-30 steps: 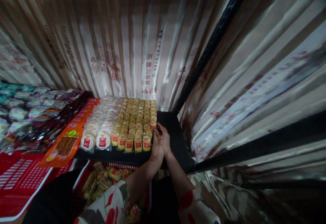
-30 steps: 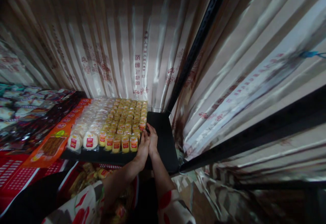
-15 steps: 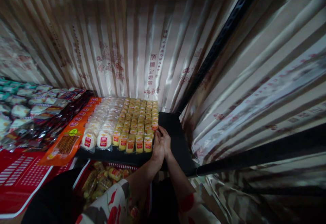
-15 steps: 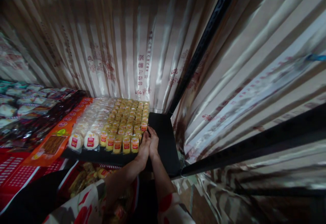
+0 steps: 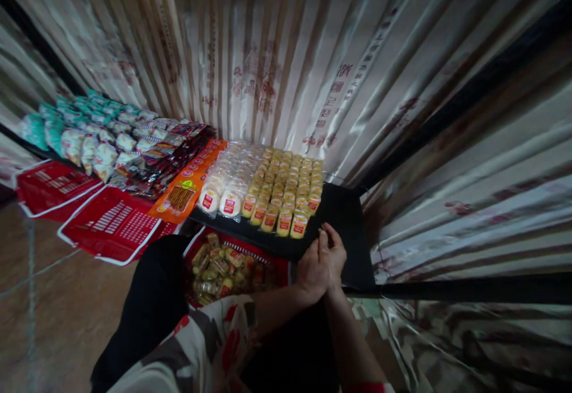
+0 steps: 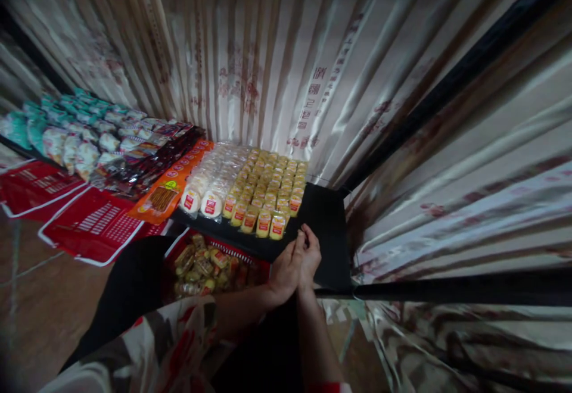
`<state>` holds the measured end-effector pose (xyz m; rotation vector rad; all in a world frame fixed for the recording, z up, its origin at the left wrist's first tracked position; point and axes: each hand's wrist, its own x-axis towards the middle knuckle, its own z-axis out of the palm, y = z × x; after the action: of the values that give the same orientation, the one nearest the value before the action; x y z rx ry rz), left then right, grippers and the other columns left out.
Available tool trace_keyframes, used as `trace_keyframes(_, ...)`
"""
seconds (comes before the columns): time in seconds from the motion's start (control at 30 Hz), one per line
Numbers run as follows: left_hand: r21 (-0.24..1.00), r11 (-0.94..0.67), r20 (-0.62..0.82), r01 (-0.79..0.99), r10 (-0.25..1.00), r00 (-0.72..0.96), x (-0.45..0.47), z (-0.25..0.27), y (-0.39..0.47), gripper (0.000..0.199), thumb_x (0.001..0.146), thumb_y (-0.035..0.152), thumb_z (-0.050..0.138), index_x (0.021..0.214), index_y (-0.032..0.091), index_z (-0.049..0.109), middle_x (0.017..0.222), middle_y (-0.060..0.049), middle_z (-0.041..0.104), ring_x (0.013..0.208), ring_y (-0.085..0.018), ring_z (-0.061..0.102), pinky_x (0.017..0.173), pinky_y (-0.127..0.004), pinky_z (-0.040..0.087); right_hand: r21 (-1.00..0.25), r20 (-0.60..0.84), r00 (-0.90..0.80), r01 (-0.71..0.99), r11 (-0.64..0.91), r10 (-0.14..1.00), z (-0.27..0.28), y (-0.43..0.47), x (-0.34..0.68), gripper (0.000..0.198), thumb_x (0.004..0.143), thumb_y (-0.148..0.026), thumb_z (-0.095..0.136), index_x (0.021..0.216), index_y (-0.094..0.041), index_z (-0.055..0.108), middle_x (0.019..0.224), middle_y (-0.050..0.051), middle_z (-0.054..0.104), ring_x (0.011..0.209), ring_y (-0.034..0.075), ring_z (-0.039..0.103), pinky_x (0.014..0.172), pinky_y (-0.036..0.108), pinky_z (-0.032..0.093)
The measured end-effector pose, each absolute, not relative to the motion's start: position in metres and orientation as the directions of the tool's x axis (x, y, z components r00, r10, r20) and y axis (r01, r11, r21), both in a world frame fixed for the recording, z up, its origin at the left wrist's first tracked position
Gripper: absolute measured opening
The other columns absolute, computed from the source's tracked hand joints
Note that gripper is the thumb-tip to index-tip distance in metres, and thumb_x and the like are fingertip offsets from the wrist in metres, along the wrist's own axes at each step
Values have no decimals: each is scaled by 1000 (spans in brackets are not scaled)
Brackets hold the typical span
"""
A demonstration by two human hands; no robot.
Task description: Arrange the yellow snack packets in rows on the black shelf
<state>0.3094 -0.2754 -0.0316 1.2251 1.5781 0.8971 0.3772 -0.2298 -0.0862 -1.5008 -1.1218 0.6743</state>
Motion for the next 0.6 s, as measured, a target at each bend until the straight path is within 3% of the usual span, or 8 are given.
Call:
trace_keyframes(0.17,949,99,-116,299,992,39,275,-35,-326,40,89,30,32,121,18,52,126,-8,56,117,-18,51,102,-30,37,-963,125,401,270,14,907,-87,-284,350,46,80,-45,46,113,-15,58,101,11,64,91,21,61,81,35,46)
trace_keyframes(0.23,960,86,-107,265,992,65,255,-39,-344,39,90,31,32,118,19,54,119,-7,60,110,-17,55,99,-29,40,-961,139,371,274,34,918,-89,-305,335,43,82,-42,44,111,-15,59,98,10,65,90,21,61,82,35,46)
trace_keyframes(0.33,968,101,-127,230,987,102,219,-52,-367,37,90,31,30,112,19,58,110,-6,64,101,-16,58,94,-28,43,-933,185,259,350,86,948,-95,-333,310,35,83,-38,41,102,-18,62,97,9,65,90,20,60,85,36,46)
trace_keyframes(0.4,934,166,-194,315,979,62,191,-64,-377,38,89,28,28,101,17,62,104,-7,66,97,-16,59,93,-28,42,-902,167,132,420,98,977,-103,-348,293,31,83,-34,41,98,-21,64,100,7,66,93,20,60,87,37,45)
trace_keyframes(0.47,867,240,-274,436,962,15,163,-79,-382,36,88,24,30,104,16,62,110,-7,64,103,-15,57,95,-26,40,-882,95,-8,462,88,995,-115,-359,275,30,82,-30,41,98,-21,65,101,7,67,96,21,59,90,38,45)
trace_keyframes(0.6,544,426,-487,722,862,-142,113,-109,-380,33,83,21,41,109,15,60,113,-11,62,105,-20,57,91,-29,41,-851,-157,-239,526,-8,958,-146,-367,247,30,75,-18,46,97,-23,67,100,6,69,96,22,61,93,39,43)
